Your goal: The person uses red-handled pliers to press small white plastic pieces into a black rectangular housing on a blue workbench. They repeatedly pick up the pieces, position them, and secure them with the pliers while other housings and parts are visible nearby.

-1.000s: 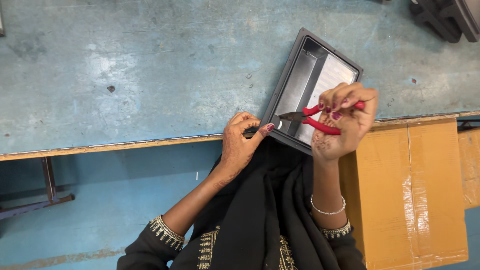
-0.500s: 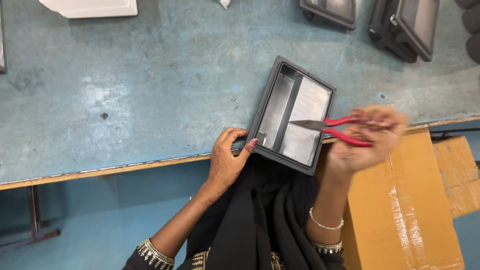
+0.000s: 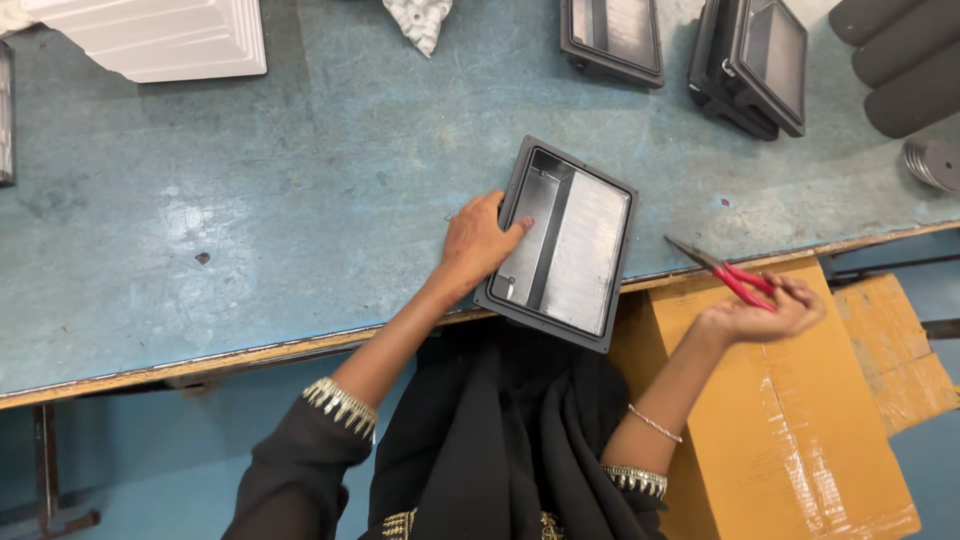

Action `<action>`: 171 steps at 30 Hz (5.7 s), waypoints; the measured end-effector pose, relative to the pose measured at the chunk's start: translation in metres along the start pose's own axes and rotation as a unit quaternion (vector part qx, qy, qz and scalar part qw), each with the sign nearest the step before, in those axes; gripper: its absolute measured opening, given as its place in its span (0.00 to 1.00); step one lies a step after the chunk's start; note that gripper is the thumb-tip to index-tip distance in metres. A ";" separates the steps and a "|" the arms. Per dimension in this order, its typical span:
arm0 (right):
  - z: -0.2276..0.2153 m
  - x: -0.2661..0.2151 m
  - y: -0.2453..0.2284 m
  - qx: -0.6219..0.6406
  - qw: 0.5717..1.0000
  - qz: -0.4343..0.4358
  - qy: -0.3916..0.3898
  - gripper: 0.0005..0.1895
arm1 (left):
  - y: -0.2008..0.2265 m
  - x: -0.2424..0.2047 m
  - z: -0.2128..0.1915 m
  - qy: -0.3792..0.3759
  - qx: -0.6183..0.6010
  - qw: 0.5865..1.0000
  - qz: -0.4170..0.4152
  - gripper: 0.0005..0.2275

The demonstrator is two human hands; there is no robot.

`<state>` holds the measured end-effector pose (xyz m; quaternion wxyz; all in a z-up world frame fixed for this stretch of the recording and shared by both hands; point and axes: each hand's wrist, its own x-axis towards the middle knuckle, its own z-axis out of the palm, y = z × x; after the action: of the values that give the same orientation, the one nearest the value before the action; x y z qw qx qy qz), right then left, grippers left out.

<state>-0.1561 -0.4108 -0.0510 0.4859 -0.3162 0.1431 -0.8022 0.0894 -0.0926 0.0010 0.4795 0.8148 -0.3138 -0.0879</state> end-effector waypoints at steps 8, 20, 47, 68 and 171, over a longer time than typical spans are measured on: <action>0.033 -0.072 0.024 -0.407 0.893 -0.044 -0.187 0.08 | 0.006 -0.013 -0.004 0.067 -0.090 0.993 0.024 0.16; 0.165 -0.188 -0.123 -0.282 0.665 0.039 -0.690 0.08 | 0.020 -0.024 -0.047 0.202 -0.179 0.947 0.175 0.22; 0.229 -0.194 0.013 -0.310 0.305 0.319 -0.842 0.12 | -0.027 -0.011 -0.058 0.161 0.055 0.985 -0.006 0.22; 0.245 -0.189 0.013 -0.328 0.237 0.320 -0.856 0.13 | 0.003 -0.090 -0.039 0.199 -0.156 0.958 -0.138 0.21; 0.247 -0.192 0.009 -0.301 0.233 0.307 -0.872 0.08 | -0.005 -0.084 -0.048 0.166 -0.183 0.966 -0.070 0.14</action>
<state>0.0726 -0.2286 0.0609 0.3892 -0.8756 -0.0525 0.2813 0.0471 -0.0057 0.0087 0.6585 0.7362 -0.1507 -0.0407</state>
